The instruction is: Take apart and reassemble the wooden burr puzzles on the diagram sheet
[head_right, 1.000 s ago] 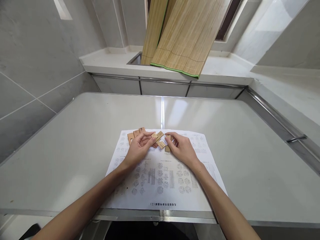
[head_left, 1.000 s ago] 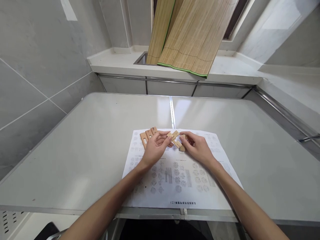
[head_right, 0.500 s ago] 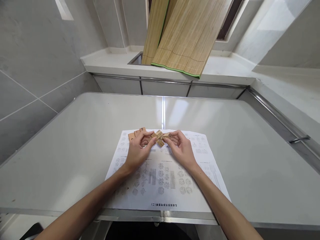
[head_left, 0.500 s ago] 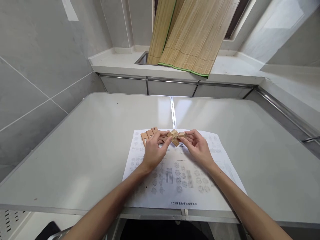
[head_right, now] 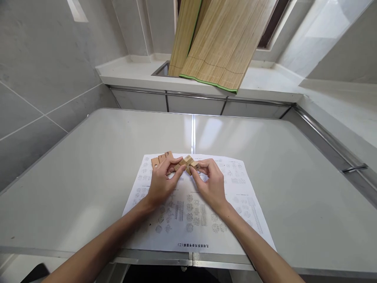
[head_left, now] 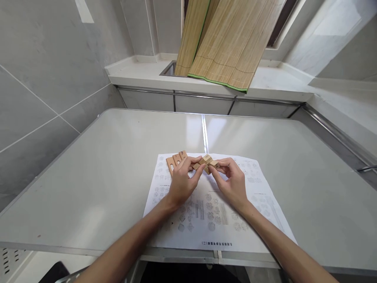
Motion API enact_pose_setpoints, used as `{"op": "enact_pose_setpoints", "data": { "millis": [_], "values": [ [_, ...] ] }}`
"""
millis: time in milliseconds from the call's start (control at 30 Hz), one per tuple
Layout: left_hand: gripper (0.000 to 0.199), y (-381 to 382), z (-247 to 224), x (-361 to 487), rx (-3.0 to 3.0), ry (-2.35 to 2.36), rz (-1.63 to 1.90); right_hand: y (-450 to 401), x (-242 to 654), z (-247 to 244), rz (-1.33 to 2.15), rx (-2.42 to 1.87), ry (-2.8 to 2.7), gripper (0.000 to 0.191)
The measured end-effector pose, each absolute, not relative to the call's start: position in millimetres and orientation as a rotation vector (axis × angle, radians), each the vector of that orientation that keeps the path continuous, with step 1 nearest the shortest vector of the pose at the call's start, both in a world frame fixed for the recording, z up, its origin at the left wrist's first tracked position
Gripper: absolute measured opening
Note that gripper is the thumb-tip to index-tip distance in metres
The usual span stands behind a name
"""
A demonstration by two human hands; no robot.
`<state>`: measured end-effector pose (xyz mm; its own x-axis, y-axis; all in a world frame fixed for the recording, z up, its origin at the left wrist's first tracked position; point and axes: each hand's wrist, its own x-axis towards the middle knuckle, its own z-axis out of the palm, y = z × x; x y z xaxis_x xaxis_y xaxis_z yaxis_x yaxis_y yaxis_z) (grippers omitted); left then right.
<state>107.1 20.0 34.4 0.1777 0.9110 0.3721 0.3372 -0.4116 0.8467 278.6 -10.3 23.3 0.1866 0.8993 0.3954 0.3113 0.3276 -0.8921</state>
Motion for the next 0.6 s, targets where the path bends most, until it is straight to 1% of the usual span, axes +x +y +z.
{"op": "enact_pose_setpoints", "data": {
  "millis": [100, 167, 300, 333, 433, 467, 500, 600],
  "values": [
    [0.019, 19.3, 33.2, 106.4, 1.913, 1.141, 1.237, -12.1, 277.9, 20.8, 0.455, -1.187, -1.473, 0.014],
    [0.018, 19.2, 32.1, 106.6, 1.934, 1.132, 1.241, -12.5, 277.2, 19.4, 0.421, -1.192, -1.498, 0.014],
    [0.02, 18.8, 32.7, 107.6, 1.961, 1.108, 1.204, -12.0, 275.8, 21.5, 0.586, -1.236, -1.378, 0.018],
    [0.024, 18.5, 33.4, 107.9, 1.982, 1.09, 1.188, -11.7, 275.7, 23.2, 0.662, -1.253, -1.323, 0.02],
    [0.051, 18.2, 34.3, 108.2, 2.094, 1.043, 1.134, -10.2, 276.3, 29.2, 0.875, -1.3, -1.154, 0.029],
    [0.057, 18.4, 33.8, 108.2, 2.134, 1.045, 1.12, -9.6, 276.8, 31.0, 0.922, -1.309, -1.118, 0.031],
    [0.06, 18.9, 32.9, 108.2, 2.168, 1.057, 1.111, -9.1, 277.3, 32.4, 0.952, -1.313, -1.102, 0.032],
    [0.056, 21.1, 29.1, 107.7, 2.207, 1.115, 1.107, -7.8, 279.1, 33.9, 0.979, -1.309, -1.135, 0.033]
  ]
}}
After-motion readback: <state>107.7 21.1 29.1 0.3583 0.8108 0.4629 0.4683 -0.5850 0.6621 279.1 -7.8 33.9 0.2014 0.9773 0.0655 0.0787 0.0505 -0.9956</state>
